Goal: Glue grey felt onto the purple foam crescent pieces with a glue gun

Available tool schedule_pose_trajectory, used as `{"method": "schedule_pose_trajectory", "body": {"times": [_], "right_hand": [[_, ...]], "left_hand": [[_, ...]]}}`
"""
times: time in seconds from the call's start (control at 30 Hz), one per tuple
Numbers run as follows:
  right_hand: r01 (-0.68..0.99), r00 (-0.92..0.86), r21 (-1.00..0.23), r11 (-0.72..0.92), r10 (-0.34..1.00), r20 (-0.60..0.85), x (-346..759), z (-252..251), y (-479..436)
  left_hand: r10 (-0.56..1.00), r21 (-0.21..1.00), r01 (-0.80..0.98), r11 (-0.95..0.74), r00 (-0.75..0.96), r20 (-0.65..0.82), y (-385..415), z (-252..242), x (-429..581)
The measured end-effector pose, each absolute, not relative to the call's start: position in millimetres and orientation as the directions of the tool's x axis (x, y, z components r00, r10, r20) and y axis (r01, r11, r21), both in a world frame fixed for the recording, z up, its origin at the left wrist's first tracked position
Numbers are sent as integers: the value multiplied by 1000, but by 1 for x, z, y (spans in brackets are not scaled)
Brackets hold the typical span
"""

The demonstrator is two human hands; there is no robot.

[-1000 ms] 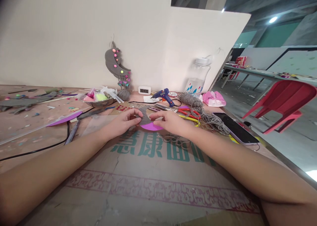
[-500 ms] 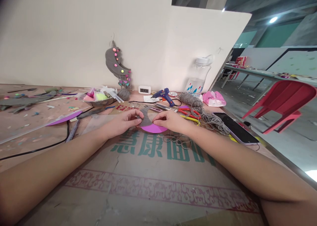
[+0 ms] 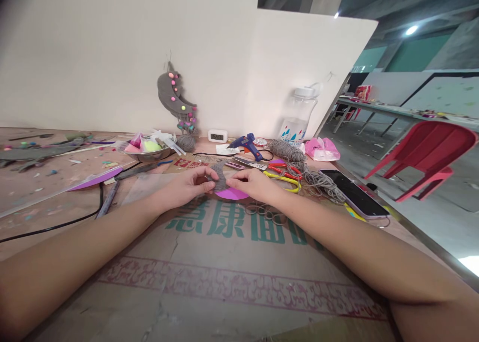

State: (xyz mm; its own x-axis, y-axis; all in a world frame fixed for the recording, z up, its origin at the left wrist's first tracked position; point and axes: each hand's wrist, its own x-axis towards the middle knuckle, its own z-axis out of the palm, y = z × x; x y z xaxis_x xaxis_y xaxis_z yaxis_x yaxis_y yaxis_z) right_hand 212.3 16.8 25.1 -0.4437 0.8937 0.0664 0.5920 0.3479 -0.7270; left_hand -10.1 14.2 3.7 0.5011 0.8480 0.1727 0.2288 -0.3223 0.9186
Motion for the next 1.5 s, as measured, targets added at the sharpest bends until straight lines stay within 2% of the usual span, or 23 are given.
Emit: {"method": "schedule_pose_trajectory", "body": {"times": [0.17, 0.47, 0.73, 1.23, 1.5], "right_hand": [[547, -396, -788, 283, 916, 55, 214, 20, 20], [489, -349, -844, 219, 936, 41, 213, 22, 20], [490, -369, -846, 208, 929, 15, 215, 21, 22], [505, -383, -833, 228, 923, 21, 216, 22, 23], [497, -384, -813, 304, 917, 108, 215, 18, 19]], "left_hand": [[875, 843, 361, -399, 425, 233, 4, 9, -6], [824, 688, 464, -557, 414, 388, -2, 9, -1], [840, 708, 468, -529, 410, 356, -2, 11, -1], [826, 647, 519, -559, 413, 383, -1, 9, -2], [810, 750, 368, -550, 453, 373, -3, 7, -3]]}}
